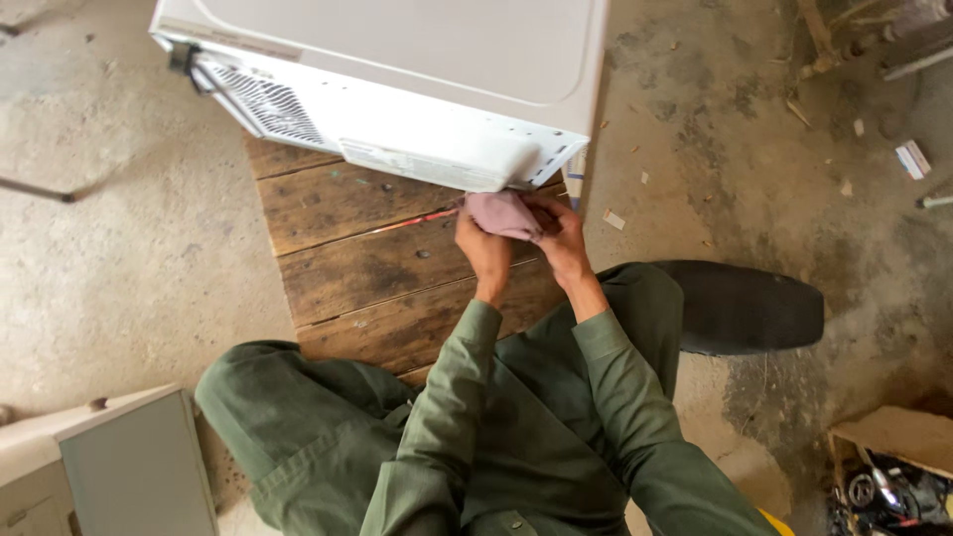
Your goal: The person wipes the exterior surfaces of a white microwave oven with a cloth. They clean the top, front, and side panels while sitting on the floor.
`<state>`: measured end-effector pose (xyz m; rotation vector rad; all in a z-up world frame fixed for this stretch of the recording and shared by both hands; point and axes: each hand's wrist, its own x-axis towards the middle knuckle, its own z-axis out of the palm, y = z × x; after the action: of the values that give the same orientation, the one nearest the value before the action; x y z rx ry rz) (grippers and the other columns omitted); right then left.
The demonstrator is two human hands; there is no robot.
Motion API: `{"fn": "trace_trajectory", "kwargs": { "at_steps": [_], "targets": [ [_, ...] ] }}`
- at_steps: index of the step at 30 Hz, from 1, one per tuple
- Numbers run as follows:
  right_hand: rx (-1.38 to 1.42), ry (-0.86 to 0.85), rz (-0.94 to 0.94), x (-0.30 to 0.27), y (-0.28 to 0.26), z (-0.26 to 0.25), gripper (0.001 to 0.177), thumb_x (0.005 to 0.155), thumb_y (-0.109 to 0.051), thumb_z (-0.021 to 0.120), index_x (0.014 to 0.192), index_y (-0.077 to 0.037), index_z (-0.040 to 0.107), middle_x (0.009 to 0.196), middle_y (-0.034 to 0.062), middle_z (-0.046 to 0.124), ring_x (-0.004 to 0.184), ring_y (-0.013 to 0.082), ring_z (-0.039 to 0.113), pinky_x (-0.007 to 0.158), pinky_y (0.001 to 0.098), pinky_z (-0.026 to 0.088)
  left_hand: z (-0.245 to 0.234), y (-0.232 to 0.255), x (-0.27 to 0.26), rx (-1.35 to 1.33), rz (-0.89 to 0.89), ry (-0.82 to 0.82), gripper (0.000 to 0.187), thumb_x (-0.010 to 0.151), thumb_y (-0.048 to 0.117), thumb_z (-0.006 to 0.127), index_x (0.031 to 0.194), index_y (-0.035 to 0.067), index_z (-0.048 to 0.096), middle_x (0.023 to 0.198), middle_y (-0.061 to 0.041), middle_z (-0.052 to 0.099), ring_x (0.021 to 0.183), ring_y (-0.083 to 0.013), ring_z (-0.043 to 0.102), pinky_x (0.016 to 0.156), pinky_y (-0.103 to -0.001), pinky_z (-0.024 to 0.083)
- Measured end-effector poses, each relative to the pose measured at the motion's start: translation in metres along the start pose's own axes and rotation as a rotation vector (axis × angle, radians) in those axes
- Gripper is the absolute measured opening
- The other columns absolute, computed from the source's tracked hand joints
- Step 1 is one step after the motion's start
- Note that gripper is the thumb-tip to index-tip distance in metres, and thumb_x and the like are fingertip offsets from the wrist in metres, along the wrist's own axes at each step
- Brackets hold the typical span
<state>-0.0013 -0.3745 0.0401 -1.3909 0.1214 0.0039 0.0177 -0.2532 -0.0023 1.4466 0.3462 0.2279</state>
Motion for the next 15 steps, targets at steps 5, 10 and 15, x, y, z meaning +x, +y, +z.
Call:
{"fn": "trace_trajectory", "kwargs": {
  "at_steps": [5, 10, 15],
  "targets": [
    [-0.092, -0.059, -0.018, -0.003, 0.002, 0.009, 0.028, 0.096, -0.006, 0.075, 0.123, -0.003, 0.074, 0.120, 0.0080, 0.074, 0.110, 0.0172, 0.069, 0.101, 0.0365, 0.062, -0.028, 0.004, -0.002, 0.056, 0.312, -0.511, 0.066, 0.090, -0.004, 0.068, 0.152, -0.001, 0.045, 0.152, -0.027, 0.049, 0.144, -0.0408, 0.050, 0.125, -0.052, 0.040],
    [-0.036, 0.004, 0.045, -0.002, -0.001, 0.013, 0.022, 0.091, -0.010, 0.076, 0.113, -0.010, 0.071, 0.112, 0.0005, 0.071, 0.100, 0.0120, 0.069, 0.086, 0.0332, 0.063, -0.058, 0.032, -0.009, -0.066, 0.112, -0.666, 0.095, 0.088, 0.011, 0.080, 0.163, 0.000, 0.023, 0.162, -0.034, 0.025, 0.151, -0.0449, 0.035, 0.122, -0.052, 0.040],
    [-0.152, -0.190, -0.030, -0.006, 0.011, 0.006, 0.021, 0.096, -0.005, 0.082, 0.111, -0.004, 0.068, 0.104, 0.0031, 0.066, 0.093, 0.0105, 0.060, 0.082, 0.0273, 0.052, -0.063, 0.011, 0.008, 0.033, 0.018, -0.482, 0.083, 0.095, 0.018, 0.082, 0.157, 0.003, 0.029, 0.149, -0.028, 0.046, 0.135, -0.0353, 0.055, 0.108, -0.045, 0.052]
  ]
}}
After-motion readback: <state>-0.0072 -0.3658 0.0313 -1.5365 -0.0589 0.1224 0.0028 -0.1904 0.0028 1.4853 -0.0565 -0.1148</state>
